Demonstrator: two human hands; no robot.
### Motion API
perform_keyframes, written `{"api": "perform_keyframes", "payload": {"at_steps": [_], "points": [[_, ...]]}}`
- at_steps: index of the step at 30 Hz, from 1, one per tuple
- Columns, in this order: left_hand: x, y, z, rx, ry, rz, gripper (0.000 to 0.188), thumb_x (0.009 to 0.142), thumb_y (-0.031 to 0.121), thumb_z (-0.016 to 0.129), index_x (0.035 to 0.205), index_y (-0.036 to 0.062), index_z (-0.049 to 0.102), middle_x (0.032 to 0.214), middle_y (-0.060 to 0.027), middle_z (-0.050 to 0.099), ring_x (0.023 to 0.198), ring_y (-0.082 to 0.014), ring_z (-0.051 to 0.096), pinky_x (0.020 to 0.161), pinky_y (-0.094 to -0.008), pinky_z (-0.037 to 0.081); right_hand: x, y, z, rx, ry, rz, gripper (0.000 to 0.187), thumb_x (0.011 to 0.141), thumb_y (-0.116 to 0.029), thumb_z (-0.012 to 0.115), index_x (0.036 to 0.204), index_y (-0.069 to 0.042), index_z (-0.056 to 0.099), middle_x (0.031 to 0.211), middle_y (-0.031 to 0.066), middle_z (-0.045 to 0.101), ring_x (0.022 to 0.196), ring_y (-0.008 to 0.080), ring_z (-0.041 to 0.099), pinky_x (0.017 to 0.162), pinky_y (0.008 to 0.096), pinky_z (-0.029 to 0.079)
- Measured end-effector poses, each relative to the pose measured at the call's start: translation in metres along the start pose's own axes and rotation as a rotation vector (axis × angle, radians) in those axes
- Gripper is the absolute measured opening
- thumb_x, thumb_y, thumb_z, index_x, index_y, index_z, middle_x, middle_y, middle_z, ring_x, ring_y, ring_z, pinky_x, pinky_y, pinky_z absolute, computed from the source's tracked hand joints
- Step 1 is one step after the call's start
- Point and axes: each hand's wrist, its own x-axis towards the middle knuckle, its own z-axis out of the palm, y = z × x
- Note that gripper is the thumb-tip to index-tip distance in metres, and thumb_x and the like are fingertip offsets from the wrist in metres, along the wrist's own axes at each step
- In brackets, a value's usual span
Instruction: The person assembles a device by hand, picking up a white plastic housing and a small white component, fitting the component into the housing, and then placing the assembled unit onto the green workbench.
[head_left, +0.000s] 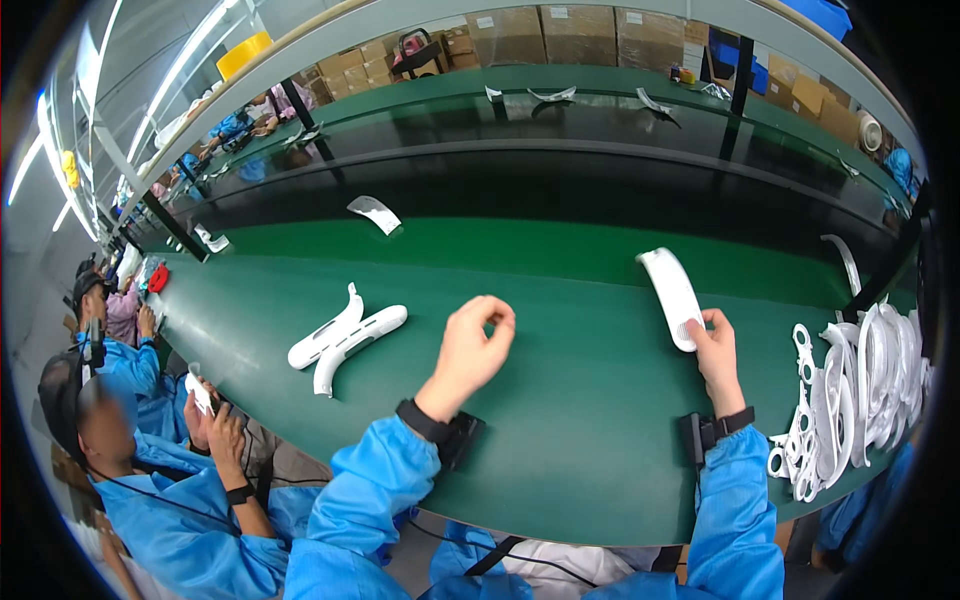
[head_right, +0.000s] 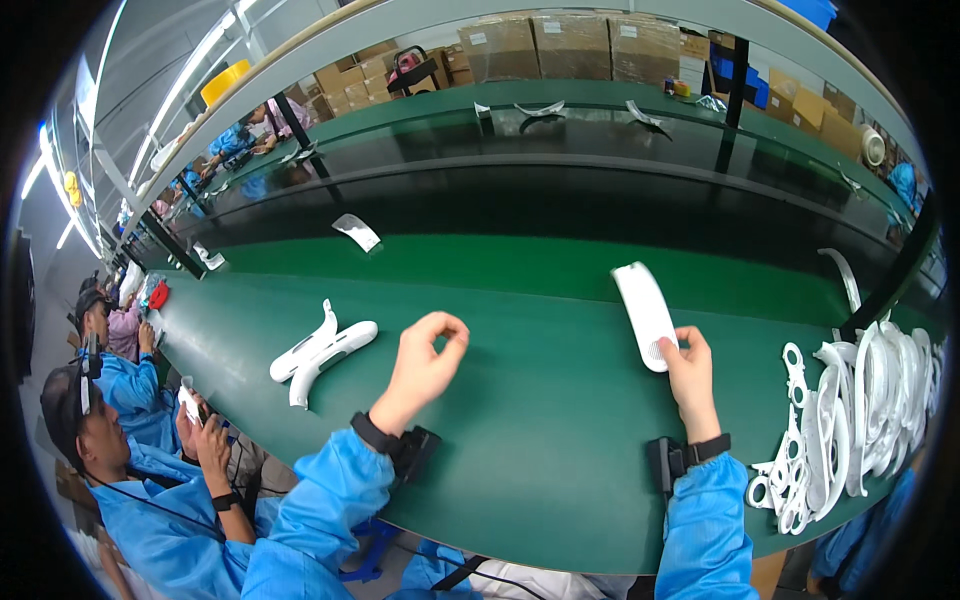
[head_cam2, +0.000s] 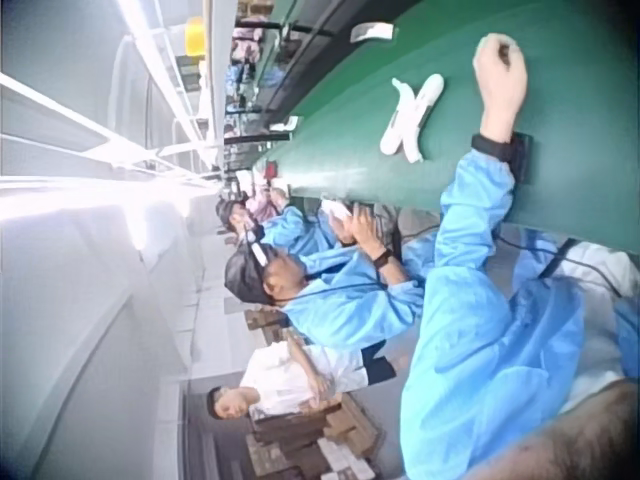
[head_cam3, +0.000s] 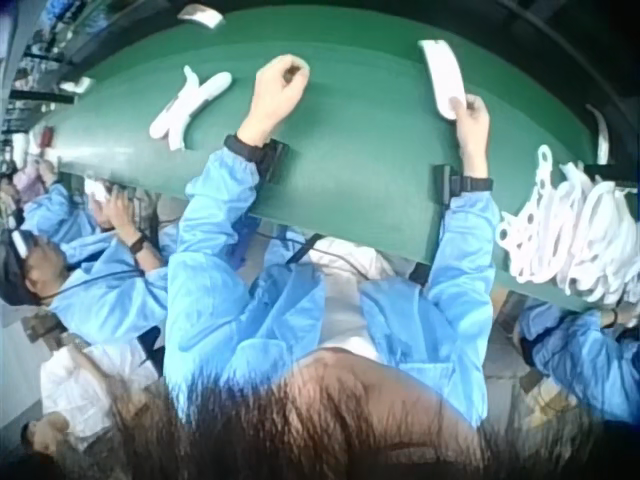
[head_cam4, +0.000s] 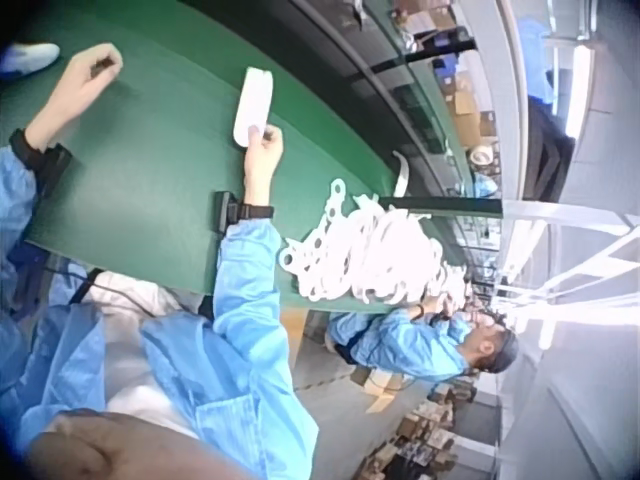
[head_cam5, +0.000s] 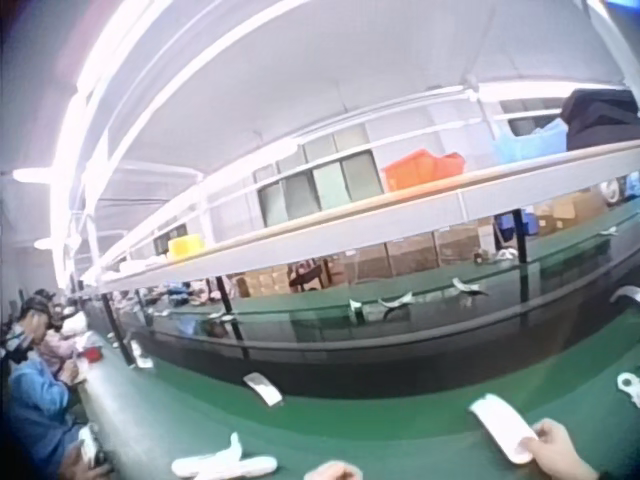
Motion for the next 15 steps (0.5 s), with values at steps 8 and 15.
{"api": "perform_keyframes", "payload": {"at_steps": [8,15], "points": [[0.090,-0.082,-0.032,0.266,-0.098,-0.257,0.016,0.081,0.013,0.060,0.087,-0.0014,0.065,0.074,-0.0091,0.067,0.070,-0.0168,0.064,0.067,-0.0309,0.050,0.020,-0.002,0.025,0.340,0.097,-0.041,0.035,0.091,-0.004,0.055,0.124,-0.002,0.046,0.131,0.0146,0.048,0.098,0.0199,0.062,0.079,0.0300,0.055],[0.149,-0.170,-0.032,0.617,0.118,-0.570,0.076,0.080,0.033,0.061,0.148,0.0228,0.029,0.123,-0.0354,0.051,0.115,-0.0473,0.053,0.098,-0.0482,0.044,0.018,0.014,0.021,0.228,-0.055,-0.167,0.026,0.081,0.009,0.043,0.101,-0.001,0.056,0.092,0.0070,0.061,0.079,0.0156,0.063,0.071,0.0280,0.053]]}}
